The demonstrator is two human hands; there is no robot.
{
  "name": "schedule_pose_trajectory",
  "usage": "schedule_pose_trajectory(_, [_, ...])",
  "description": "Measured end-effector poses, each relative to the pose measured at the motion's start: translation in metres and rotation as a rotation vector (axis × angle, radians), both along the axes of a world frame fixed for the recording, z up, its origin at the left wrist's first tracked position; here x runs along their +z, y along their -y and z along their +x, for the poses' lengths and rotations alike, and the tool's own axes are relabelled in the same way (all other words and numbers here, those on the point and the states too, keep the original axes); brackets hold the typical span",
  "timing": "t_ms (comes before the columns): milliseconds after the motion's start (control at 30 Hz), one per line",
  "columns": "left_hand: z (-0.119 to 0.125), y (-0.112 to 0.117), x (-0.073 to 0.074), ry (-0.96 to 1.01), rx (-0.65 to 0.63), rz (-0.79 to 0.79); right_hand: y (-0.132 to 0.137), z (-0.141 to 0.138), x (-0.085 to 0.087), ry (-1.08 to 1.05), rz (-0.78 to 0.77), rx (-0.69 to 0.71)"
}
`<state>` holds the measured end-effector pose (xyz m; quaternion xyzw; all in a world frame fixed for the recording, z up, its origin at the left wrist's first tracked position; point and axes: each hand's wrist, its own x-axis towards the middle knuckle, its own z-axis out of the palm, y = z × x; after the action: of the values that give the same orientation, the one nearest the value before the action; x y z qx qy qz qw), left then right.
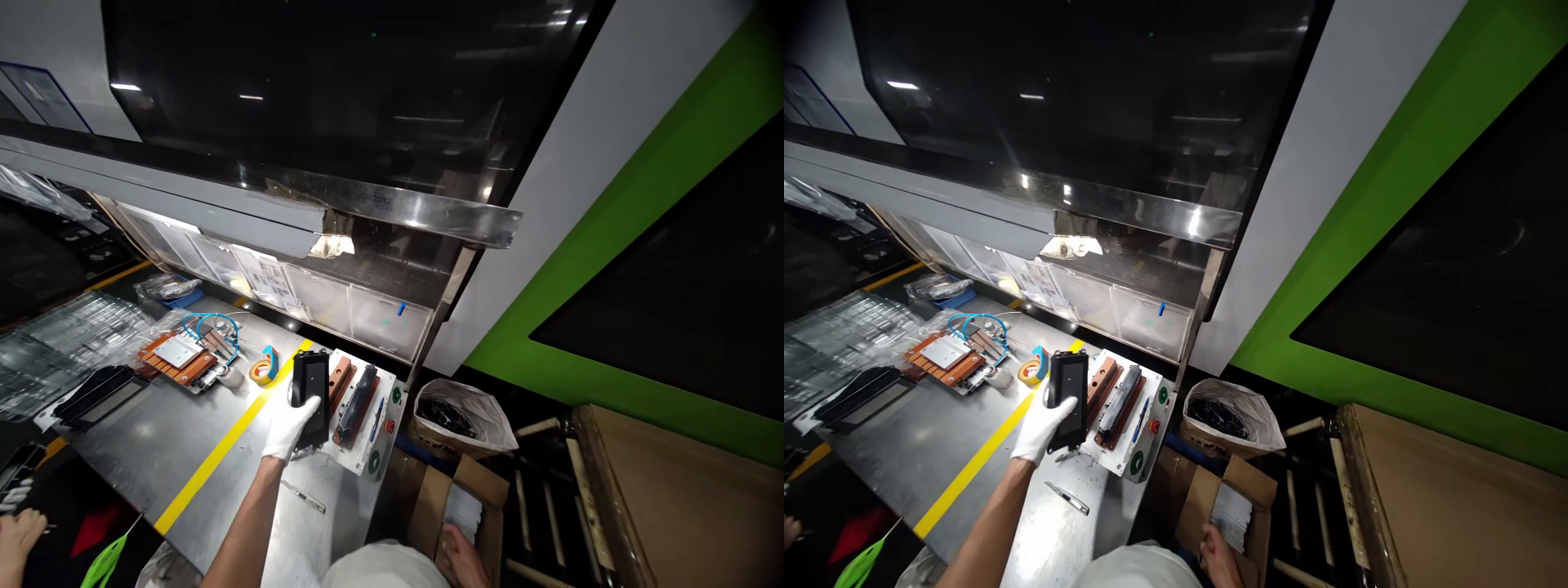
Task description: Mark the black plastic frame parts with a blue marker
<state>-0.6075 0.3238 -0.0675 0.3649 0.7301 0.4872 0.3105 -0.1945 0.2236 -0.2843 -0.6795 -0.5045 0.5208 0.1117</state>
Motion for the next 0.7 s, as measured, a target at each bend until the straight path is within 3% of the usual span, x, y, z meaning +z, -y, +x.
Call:
schedule_pose_trajectory(100, [0.009,0.045,-0.004,0.696,0.079,0.017,-0.047,-0.034,0.017,0.001,0.122,0.156])
schedule_pose_trajectory(167, [0.022,0.072,-0.011,0.903,0.146,-0.102,-0.082,-0.062,0.03,0.007,0.225,0.279])
schedule_pose_trajectory(333, [0.066,0.121,-0.03,1.008,0.318,-0.305,-0.155,-0.133,0.053,0.107,0.343,0.557])
schedule_pose_trajectory(467, [0.086,0.15,-0.027,1.028,0.361,-0.259,-0.184,-0.165,0.054,0.208,0.311,0.658])
schedule_pose_trajectory(600, [0.091,0.168,-0.016,0.998,0.383,-0.3,-0.186,-0.171,0.056,0.236,0.308,0.61])
schedule_pose_trajectory(700, [0.092,0.175,-0.009,0.941,0.355,-0.269,-0.174,-0.162,0.064,0.215,0.329,0.443])
